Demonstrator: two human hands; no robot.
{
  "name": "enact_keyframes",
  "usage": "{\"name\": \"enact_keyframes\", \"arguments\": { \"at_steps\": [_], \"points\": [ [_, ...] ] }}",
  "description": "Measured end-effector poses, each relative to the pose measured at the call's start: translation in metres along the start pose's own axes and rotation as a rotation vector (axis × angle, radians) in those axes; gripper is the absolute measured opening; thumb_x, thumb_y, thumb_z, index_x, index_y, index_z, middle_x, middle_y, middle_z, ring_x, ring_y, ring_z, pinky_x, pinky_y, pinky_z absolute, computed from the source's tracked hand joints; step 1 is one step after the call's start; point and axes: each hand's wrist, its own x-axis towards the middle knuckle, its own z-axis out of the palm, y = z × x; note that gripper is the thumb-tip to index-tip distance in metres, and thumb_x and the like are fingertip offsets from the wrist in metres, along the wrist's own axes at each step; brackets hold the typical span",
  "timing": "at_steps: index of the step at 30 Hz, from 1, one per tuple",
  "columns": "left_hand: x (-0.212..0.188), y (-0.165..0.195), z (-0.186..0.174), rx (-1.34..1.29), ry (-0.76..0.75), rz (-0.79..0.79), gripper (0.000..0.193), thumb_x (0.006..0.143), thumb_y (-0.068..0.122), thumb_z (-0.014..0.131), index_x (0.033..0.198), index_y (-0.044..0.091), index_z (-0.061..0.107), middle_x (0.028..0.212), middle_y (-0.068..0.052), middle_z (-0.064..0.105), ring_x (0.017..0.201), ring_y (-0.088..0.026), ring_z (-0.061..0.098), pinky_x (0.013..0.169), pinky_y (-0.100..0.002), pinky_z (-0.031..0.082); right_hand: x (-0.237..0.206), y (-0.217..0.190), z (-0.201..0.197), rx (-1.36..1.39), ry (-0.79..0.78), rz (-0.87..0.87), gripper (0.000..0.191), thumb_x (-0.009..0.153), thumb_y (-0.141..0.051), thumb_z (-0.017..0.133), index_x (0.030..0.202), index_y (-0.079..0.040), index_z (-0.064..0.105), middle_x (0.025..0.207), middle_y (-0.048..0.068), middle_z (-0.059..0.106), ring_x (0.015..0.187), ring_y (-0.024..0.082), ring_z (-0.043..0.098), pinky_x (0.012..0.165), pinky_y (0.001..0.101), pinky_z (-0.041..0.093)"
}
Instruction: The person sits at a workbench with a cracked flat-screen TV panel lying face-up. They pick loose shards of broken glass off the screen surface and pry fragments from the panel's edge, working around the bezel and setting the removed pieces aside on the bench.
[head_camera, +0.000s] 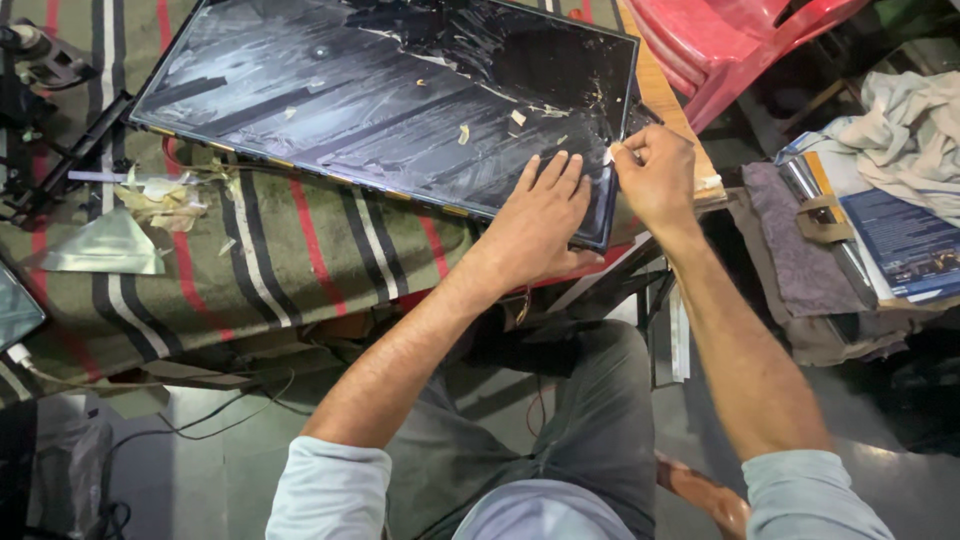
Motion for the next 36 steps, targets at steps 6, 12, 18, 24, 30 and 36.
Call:
{"name": "enact_keyframes", "arguments": {
  "at_steps": [6,12,18,24,30,36],
  "points": [
    [0.002,0.000,-0.003,-0.025,-0.003,-0.012,0.094,0.073,0.055,0.080,0.135,-0.010,0.054,0.148,-0.031,0.046,0.144,-0.042,0.038,0.118,-0.057,0.027,-0.009,-0.008,-0.005,0.043,-0.061,0.085,0.007,0.091,-0.002,0.072,0.088,0.003,0.068,0.065,0.007,0.067,0.056,0.007,0.057,0.051,0.0284,0.043],
    [0.001,0.001,-0.006,-0.034,-0.001,-0.013,0.095,0.072,0.054,0.081,0.135,-0.011,0.053,0.148,-0.032,0.045,0.143,-0.043,0.037,0.118,-0.057,0.027,0.003,0.002,-0.002,-0.003,0.045,0.002,0.014,0.095,-0.005,0.077,0.087,0.003,0.069,0.069,0.007,0.068,0.059,0.009,0.064,0.055,0.0283,0.047],
    [0.001,0.000,-0.004,-0.032,-0.017,-0.018,0.095,0.071,0.053,0.082,0.135,-0.011,0.053,0.148,-0.031,0.045,0.144,-0.042,0.037,0.119,-0.056,0.027,0.008,0.010,0.006,0.018,0.048,-0.052,0.014,0.094,-0.003,0.076,0.085,0.003,0.067,0.070,0.008,0.068,0.062,0.009,0.064,0.056,0.0281,0.048],
    [0.002,-0.001,-0.002,-0.025,-0.010,-0.015,0.094,0.071,0.053,0.081,0.135,-0.010,0.054,0.148,-0.031,0.045,0.143,-0.043,0.037,0.119,-0.056,0.027,0.001,0.002,0.001,0.023,-0.025,0.049,0.013,0.094,-0.003,0.075,0.086,0.003,0.067,0.066,0.007,0.066,0.055,0.008,0.058,0.050,0.0280,0.041],
    [0.003,0.000,-0.002,-0.006,-0.021,-0.010,0.094,0.072,0.054,0.080,0.135,-0.010,0.054,0.148,-0.031,0.046,0.143,-0.043,0.037,0.118,-0.057,0.027,-0.005,-0.002,-0.003,0.088,-0.078,0.042,0.011,0.093,-0.001,0.072,0.086,0.004,0.066,0.066,0.007,0.067,0.057,0.005,0.058,0.049,0.0267,0.041],
    [0.000,-0.001,-0.002,-0.008,0.017,-0.001,0.093,0.073,0.054,0.080,0.135,-0.010,0.054,0.148,-0.031,0.046,0.143,-0.043,0.038,0.118,-0.056,0.028,0.001,0.007,-0.001,0.008,0.000,-0.035,0.011,0.095,-0.003,0.073,0.086,0.002,0.069,0.070,0.009,0.069,0.061,0.009,0.066,0.056,0.0279,0.049]
  ]
}}
